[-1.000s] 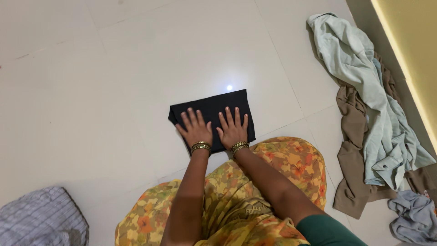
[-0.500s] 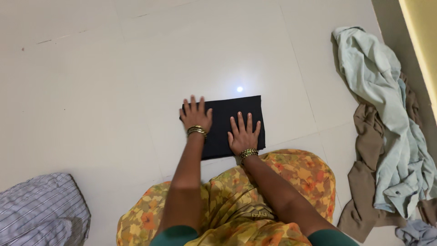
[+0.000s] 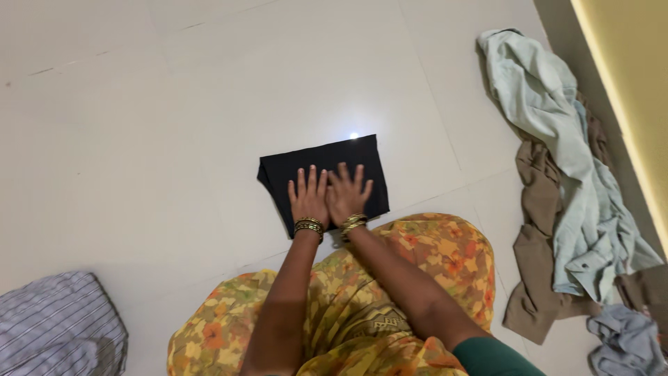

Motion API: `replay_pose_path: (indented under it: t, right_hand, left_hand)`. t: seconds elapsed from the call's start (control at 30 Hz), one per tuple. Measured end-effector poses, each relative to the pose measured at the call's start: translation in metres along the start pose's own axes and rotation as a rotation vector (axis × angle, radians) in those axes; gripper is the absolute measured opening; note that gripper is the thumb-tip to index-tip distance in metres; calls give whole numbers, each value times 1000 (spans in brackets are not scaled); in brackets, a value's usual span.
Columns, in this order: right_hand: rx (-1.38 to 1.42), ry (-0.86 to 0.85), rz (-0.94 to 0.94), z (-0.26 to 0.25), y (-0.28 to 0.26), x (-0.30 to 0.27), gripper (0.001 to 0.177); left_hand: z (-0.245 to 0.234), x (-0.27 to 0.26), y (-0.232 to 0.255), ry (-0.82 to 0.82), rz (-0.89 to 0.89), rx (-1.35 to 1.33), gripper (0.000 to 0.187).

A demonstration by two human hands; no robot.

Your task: The person folds black trousers by hand while sitting on the floor, smoothing the fabric and placing the folded item into a laundry basket with other garments.

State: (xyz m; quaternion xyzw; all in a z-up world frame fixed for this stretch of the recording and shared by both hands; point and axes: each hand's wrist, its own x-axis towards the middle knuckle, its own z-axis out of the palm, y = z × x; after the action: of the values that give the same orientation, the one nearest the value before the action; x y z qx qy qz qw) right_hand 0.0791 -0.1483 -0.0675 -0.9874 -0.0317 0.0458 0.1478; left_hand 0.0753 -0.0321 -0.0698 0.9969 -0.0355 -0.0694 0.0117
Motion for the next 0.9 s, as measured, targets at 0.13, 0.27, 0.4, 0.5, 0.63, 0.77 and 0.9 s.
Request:
replay_pose_path:
  t: [0.13,0.27,0.4,0.5,0.63,0.77,0.9]
  right_hand:
    - [40,-70,-173,-7,-11,14,57]
    - [-133,-77,-240,-36,6,48,59]
    - [-196,-44,-39,-54,29,56,63]
    - [-142,-36,115,-50,49,55,65]
    - [-40,105,185,-26,81,33,64]
    - [-2,168,275,0,95,3,58]
    - [3,73,273,8,99,-13,59]
  left_hand:
    - [-11,7,2,-24,-32,84,75]
    - [-55,10,2,-179,-198,-20,70]
    - [-63,5,-5,-88,-376,-111,67]
    - [-43,4,-16,37,-465,-188,69]
    - [-4,-8,-29,195,-444,-296,76]
    - [22,-31,-31,308,-442,-459,76]
    - [34,-50,-18,375,-591,-557,80]
